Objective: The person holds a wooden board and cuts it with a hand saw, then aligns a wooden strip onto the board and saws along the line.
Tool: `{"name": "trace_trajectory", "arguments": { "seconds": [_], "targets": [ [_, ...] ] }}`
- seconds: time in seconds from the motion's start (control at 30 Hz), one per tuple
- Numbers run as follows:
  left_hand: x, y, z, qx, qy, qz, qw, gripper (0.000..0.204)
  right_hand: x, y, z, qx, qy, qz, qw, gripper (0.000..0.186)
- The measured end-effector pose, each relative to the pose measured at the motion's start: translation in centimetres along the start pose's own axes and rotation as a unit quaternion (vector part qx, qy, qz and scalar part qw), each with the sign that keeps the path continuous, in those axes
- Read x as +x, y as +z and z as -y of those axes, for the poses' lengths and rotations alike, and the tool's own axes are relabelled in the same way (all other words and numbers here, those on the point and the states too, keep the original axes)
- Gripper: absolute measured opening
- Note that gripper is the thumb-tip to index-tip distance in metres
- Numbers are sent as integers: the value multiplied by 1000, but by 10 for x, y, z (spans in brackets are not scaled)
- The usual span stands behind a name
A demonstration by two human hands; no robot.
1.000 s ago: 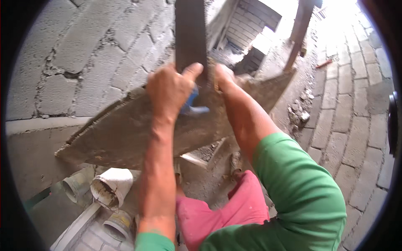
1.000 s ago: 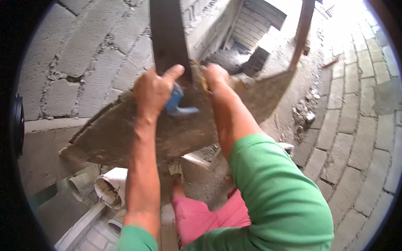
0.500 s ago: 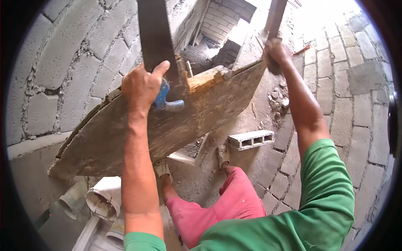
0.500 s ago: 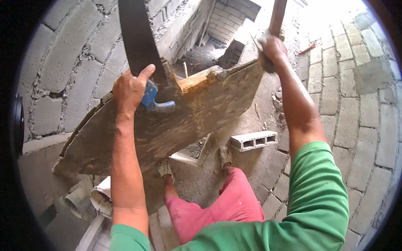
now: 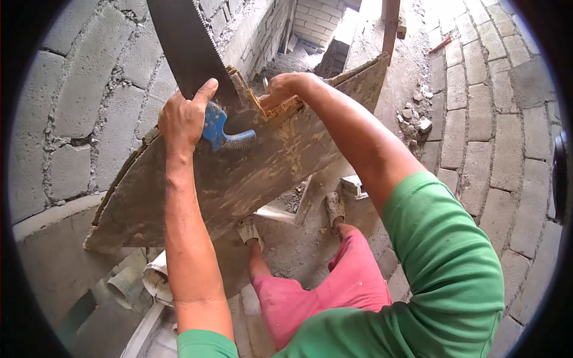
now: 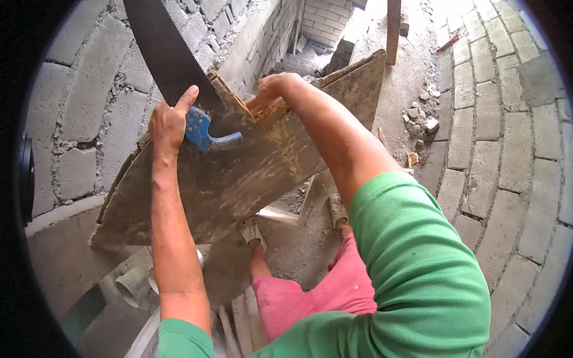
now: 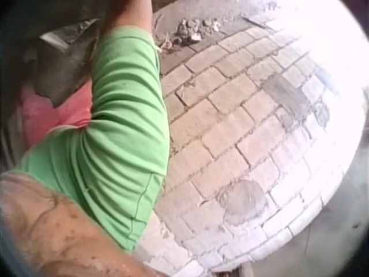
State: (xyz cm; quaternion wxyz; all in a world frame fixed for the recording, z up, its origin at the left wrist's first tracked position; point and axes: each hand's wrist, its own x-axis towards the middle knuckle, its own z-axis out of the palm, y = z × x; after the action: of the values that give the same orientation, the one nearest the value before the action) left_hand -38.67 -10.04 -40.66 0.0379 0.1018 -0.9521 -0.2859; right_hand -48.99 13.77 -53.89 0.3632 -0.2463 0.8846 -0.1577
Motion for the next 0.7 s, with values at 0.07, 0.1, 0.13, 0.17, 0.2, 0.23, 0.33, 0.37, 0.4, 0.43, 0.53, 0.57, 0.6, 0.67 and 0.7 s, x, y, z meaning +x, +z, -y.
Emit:
{"name": "trace_trajectory", "arguments": {
  "seconds": [0.07, 0.1, 0.13, 0.17, 0.2, 0.23, 0.33, 0.37, 0.4, 0.43, 0.53, 0.57, 0.6, 0.67, 0.7],
  "targets": [
    [-2, 2, -2, 15, -11, -4, 1000, 64, 9, 5, 1, -73, 91, 75, 990, 73],
    [-3, 4, -3, 27, 1, -12, 1000, 65, 8, 8, -1, -90, 81, 28, 992, 69],
    [-4, 2, -1, 42, 11, -22, 999, 67, 7, 6, 5, -94, 76, 30, 992, 69],
    [-3, 0, 3, 43, 6, -26, 999, 67, 4, 6, 12, -138, 59, -20, 988, 67],
    [-2, -1, 6, 52, -7, -15, 999, 66, 1, 8, 18, -179, 42, -71, 980, 65],
    [-1, 1, 6, 58, -15, -2, 998, 65, -4, 14, 17, -166, 40, -102, 980, 72],
    [0, 5, 5, -23, 51, -57, 997, 63, -23, 17, 18, -201, -7, -172, 964, 66],
    [1, 7, 7, -19, 50, -54, 997, 63, -28, 13, 17, -202, -16, -182, 962, 65],
    [4, 9, 10, -13, 44, -44, 998, 62, -28, 14, 19, -197, -15, -180, 964, 65],
    [8, 12, 11, -9, 42, -33, 999, 60, -30, 14, 21, -208, -21, -190, 959, 61],
    [5, 9, 17, -45, 89, -70, 993, 60, -57, 24, 27, -135, 12, -200, 970, 55],
    [6, 6, 3, 26, 8, -3, 1000, 60, -75, 34, 22, -89, 49, -226, 969, 53],
    [7, 8, 0, 22, 11, 2, 1000, 60, -93, 43, 22, -43, 81, -252, 963, 51],
    [13, 14, -1, -12, 34, 11, 999, 60, -142, 56, 45, 107, 127, -263, 950, 47],
    [20, 11, 13, -10, 33, 9, 999, 60, -172, 67, 60, 105, 145, -224, 958, 46]
  ]
}}
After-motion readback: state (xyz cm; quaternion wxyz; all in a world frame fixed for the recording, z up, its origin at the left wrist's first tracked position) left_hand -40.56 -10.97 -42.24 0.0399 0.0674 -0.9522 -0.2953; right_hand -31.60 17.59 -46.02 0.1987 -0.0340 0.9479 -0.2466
